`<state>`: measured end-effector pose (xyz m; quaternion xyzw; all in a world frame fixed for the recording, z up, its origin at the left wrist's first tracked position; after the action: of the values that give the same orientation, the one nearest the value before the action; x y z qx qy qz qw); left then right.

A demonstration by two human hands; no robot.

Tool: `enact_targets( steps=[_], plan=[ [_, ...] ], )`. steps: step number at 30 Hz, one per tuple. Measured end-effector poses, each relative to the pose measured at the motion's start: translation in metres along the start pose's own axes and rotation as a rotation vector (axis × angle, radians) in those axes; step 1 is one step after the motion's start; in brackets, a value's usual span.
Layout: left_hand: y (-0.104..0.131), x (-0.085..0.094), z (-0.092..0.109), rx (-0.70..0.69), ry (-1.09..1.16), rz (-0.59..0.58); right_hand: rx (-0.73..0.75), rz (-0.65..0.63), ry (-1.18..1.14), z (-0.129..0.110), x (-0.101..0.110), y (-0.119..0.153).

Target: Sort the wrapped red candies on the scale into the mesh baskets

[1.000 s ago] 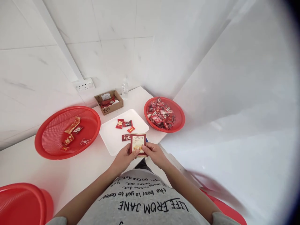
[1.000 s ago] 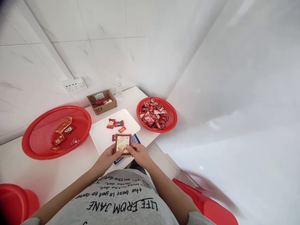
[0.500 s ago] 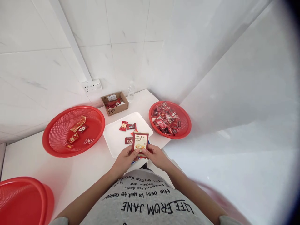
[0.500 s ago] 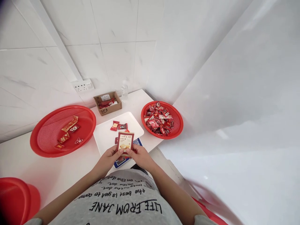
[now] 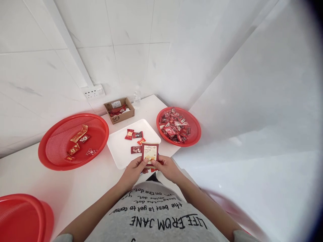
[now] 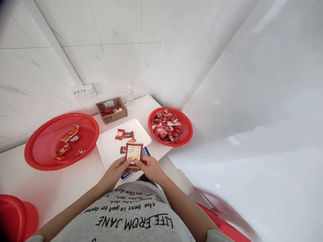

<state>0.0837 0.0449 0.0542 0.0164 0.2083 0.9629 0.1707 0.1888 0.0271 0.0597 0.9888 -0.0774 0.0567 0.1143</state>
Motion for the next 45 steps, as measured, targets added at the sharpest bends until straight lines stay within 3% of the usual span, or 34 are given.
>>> enact_targets(
  steps=[11,19,45],
  plan=[
    [0.003,-0.001,-0.002,-0.067,0.061,-0.004,-0.040,0.036,-0.022,0.014,-0.001,0.013],
    [0.006,0.001,-0.008,-0.022,0.028,-0.009,-0.037,0.085,-0.039,0.013,0.000,0.016],
    [0.014,0.034,-0.002,-0.017,0.110,0.102,-0.035,-0.025,0.039,0.006,-0.027,0.007]
  ],
)
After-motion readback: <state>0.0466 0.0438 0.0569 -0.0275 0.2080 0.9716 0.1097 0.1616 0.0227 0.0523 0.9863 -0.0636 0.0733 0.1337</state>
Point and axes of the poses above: each hand's wrist, its own y-axis away from the middle knuckle, its own x-axis out of the back of the hand, z = x × y, the point moved 9 cm from there along -y, towards the middle knuckle, and after that the axes turned 13 degrees about z, right-handed, at the moved point
